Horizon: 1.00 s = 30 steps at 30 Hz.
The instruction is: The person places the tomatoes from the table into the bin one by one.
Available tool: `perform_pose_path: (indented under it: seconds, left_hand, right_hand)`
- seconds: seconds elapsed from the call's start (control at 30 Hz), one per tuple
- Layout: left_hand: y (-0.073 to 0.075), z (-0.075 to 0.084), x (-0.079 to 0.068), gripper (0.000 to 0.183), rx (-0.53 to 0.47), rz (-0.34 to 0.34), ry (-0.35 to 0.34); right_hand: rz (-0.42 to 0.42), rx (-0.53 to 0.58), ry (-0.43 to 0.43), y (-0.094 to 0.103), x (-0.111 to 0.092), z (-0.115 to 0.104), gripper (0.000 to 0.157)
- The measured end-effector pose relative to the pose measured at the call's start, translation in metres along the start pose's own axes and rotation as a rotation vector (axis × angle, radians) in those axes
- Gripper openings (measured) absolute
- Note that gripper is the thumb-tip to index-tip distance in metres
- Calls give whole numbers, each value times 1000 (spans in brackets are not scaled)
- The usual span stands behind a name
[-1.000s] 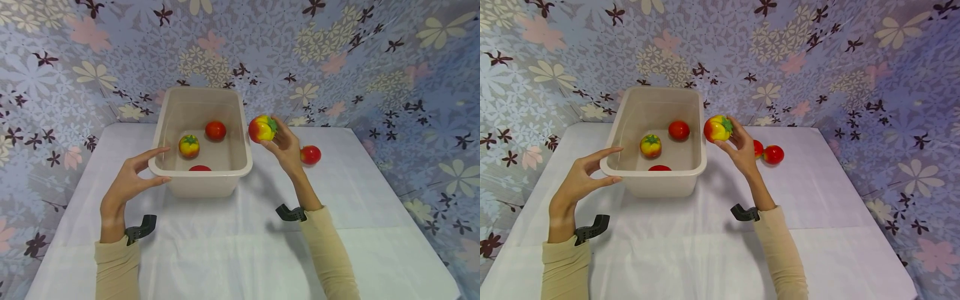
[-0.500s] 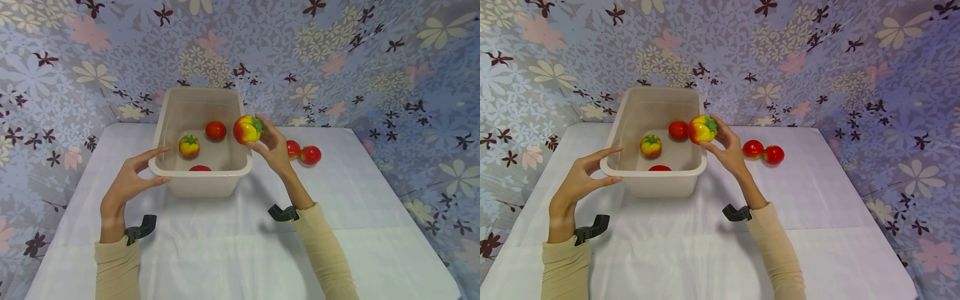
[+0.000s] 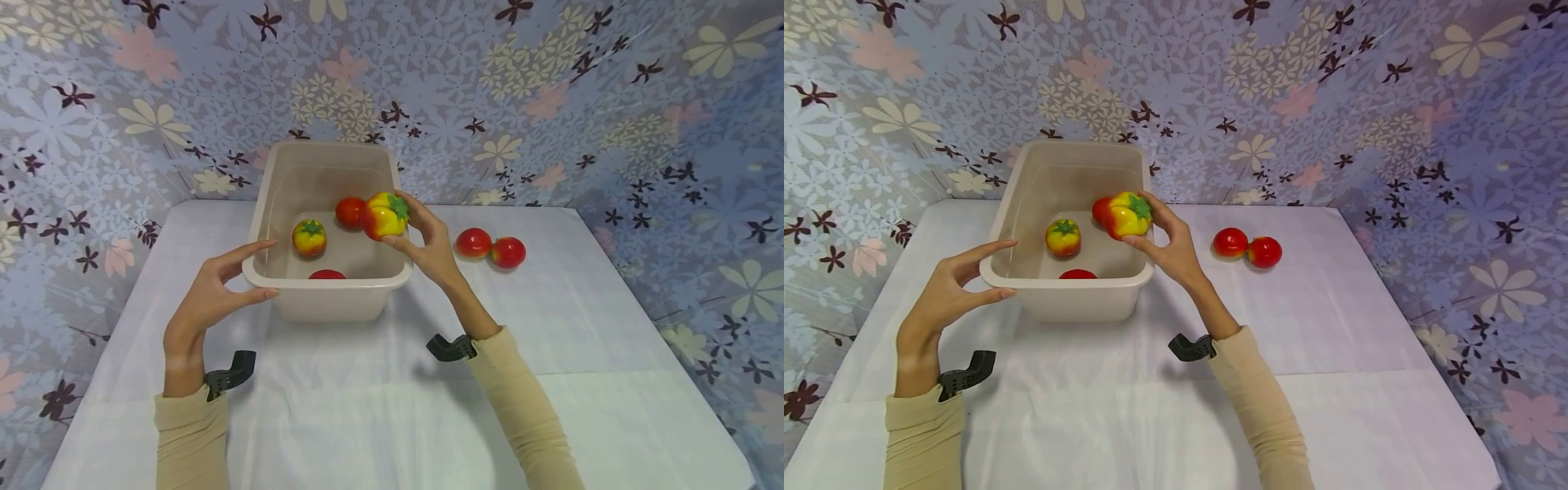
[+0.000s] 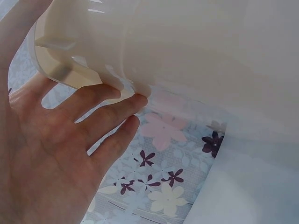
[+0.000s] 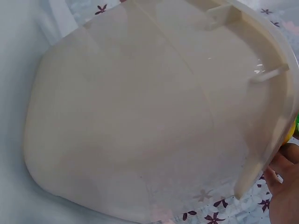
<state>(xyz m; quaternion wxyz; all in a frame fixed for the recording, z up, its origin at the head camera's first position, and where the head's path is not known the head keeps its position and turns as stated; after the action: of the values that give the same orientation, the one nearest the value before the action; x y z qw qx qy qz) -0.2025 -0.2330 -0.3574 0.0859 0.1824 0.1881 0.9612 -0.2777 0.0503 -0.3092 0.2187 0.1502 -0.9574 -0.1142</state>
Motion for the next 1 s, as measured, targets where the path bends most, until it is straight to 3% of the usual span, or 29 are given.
perform_pose_path:
  seconds: [0.13,0.37,0.67,1.0]
  left_hand:
    - [0,0,0,70,4,2,0]
    - [0,-1,1,71,8,1,9]
    - [0,-1,0,71,15,3,6]
    - [1,1,-1,71,21,9,-22]
  right_hand:
    - [-1,-5,-7,-2,-3,-16,65]
    - [6,28,55,1,2,19,69]
    - [-3,31,31,-3,-3,-9,68]
    - [-5,50,40,-4,-2,-9,68]
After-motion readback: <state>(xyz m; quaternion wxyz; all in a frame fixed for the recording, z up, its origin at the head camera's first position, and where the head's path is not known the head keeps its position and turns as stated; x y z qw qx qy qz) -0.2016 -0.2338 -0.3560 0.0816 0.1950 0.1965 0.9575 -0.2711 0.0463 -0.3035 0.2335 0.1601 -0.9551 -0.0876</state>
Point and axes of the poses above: each hand's wrist, its own x-axis towards the middle knuckle, its own y-axis out of the back of the hand, z = x × y, the point moved 9 cm from there along x, towards the middle knuckle, and after that the axes turned 6 degrees about -y, right-handed, at the moved point
